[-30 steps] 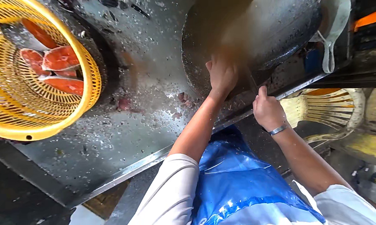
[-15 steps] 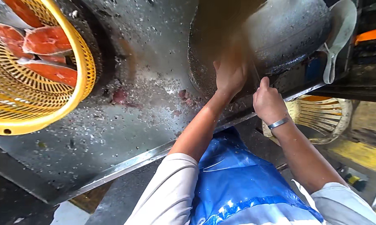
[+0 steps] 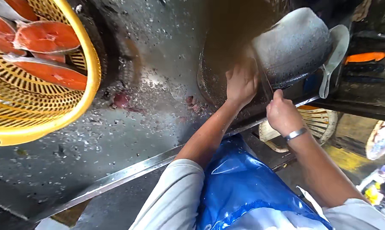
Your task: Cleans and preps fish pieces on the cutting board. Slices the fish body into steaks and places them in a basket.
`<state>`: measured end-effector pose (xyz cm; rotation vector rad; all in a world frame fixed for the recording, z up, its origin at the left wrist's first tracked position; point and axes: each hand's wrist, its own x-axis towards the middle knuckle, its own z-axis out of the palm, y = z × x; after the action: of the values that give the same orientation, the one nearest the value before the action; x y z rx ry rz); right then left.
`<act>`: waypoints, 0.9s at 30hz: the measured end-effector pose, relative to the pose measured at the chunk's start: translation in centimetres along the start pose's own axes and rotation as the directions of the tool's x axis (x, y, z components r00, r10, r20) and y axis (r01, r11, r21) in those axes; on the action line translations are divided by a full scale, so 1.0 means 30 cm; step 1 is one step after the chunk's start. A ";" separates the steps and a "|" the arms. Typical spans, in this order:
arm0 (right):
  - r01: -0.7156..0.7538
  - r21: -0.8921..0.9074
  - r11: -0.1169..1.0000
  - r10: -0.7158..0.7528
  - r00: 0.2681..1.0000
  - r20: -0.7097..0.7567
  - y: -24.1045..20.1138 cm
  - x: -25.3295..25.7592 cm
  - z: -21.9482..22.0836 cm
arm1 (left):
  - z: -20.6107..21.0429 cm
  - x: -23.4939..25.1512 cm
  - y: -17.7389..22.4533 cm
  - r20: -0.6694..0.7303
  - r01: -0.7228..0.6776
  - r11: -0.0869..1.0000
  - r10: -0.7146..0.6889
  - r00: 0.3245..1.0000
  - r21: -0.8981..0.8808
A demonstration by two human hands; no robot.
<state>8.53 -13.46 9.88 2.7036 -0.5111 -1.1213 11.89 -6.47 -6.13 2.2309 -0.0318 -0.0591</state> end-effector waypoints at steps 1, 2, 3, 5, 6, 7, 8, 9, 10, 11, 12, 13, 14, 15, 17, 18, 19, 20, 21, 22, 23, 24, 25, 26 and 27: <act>0.014 0.021 1.000 -0.013 1.000 -0.022 -0.038 0.048 -0.007 | 0.000 0.012 -0.005 -0.005 0.003 1.000 -0.003 1.000 -0.015; 0.034 0.039 0.999 -0.032 0.998 -0.053 -0.068 0.101 -0.010 | 0.001 0.019 -0.005 -0.003 0.011 1.000 -0.011 1.000 -0.029; 0.051 0.046 0.998 -0.048 0.997 -0.068 -0.085 0.135 -0.014 | 0.004 0.011 0.000 0.013 0.030 0.999 -0.030 0.999 -0.040; 0.062 0.038 0.997 -0.059 0.995 -0.081 -0.097 0.146 -0.040 | 0.008 0.017 -0.007 0.013 0.038 0.999 -0.037 0.999 -0.029; 0.053 0.022 0.998 -0.051 0.996 -0.071 -0.085 0.118 -0.055 | 0.006 0.018 -0.007 0.016 0.025 0.999 -0.024 1.000 -0.029; 0.043 -0.001 0.999 -0.043 0.998 -0.047 -0.064 0.073 -0.063 | 0.002 0.009 -0.002 0.029 0.023 0.999 -0.022 0.999 -0.035; 0.032 -0.020 0.999 -0.032 0.999 -0.027 -0.042 0.034 -0.062 | 0.000 0.002 -0.002 0.032 0.022 0.999 -0.020 0.999 -0.046; 0.031 -0.025 0.999 -0.031 0.999 -0.025 -0.023 0.022 -0.047 | 0.001 0.001 -0.004 0.025 0.020 0.998 -0.019 0.999 -0.053; 0.033 -0.013 0.999 -0.033 0.999 -0.029 -0.024 0.048 -0.028 | -0.001 0.011 -0.009 0.024 0.021 0.998 -0.020 1.000 -0.054; 0.035 0.018 0.999 -0.035 0.999 -0.035 -0.038 0.090 -0.010 | -0.004 0.022 -0.012 0.030 0.019 0.998 -0.017 0.999 -0.052; 0.029 0.047 0.998 -0.027 0.999 -0.039 -0.050 0.124 0.007 | -0.005 0.016 -0.006 0.048 0.026 0.998 -0.023 0.999 -0.051; 0.022 0.044 0.999 -0.020 0.999 -0.043 -0.056 0.141 0.013 | -0.004 0.009 0.001 0.049 0.027 0.998 -0.024 0.999 -0.050; 0.027 0.029 0.999 -0.026 0.999 -0.041 -0.054 0.135 0.006 | -0.003 0.001 0.003 0.043 0.026 0.998 -0.024 0.999 -0.052; 0.032 0.016 0.999 -0.032 0.999 -0.030 -0.049 0.113 -0.011 | -0.002 -0.001 0.000 0.028 0.020 0.998 -0.019 0.999 -0.060; 0.035 0.005 0.999 -0.035 0.999 -0.019 -0.035 0.081 -0.022 | -0.011 0.009 -0.010 0.039 0.023 0.997 -0.020 0.999 -0.072; 0.026 0.026 0.999 -0.026 1.000 -0.015 -0.034 0.093 -0.006 | -0.015 0.011 -0.009 0.060 0.033 0.997 -0.028 0.998 -0.076; 0.031 0.050 0.998 -0.029 0.999 -0.029 -0.032 0.116 0.024 | -0.018 0.014 -0.009 0.076 0.037 0.996 -0.031 0.997 -0.076; 0.033 0.059 0.998 -0.031 0.999 -0.040 -0.025 0.124 0.048 | -0.018 0.010 -0.007 0.088 0.034 0.997 -0.027 0.996 -0.075; 0.033 0.048 0.998 -0.031 0.999 -0.037 -0.013 0.109 0.050 | -0.012 -0.002 -0.001 0.081 0.031 0.996 -0.025 0.996 -0.079; 0.033 0.033 0.999 -0.032 0.999 -0.024 -0.004 0.084 0.037 | -0.009 -0.005 -0.004 0.068 0.027 0.996 -0.022 0.997 -0.082; 0.037 0.025 0.999 -0.037 0.999 -0.017 0.012 0.056 0.032 | -0.010 -0.005 -0.008 0.061 0.025 0.996 -0.020 0.998 -0.085; 0.033 0.024 0.999 -0.033 0.999 -0.008 0.023 0.044 0.039 | -0.013 -0.003 -0.010 0.060 0.024 0.996 -0.019 0.998 -0.080; 0.023 0.047 0.999 -0.023 1.000 0.002 0.020 0.061 0.057 | -0.016 0.001 -0.010 0.062 0.027 0.996 -0.022 0.998 -0.080; 0.016 0.081 0.997 -0.015 1.000 -0.007 0.013 0.090 0.088 | -0.019 0.007 -0.010 0.062 0.032 0.997 -0.027 0.998 -0.077; 0.005 0.097 0.995 -0.004 1.000 -0.010 0.013 0.106 0.120 | -0.018 -0.001 -0.001 0.064 0.040 0.997 -0.036 0.997 -0.063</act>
<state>7.96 -15.11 5.40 2.7926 -0.5733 -1.1111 11.88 -6.02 -5.82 2.1647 -0.0213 -0.1490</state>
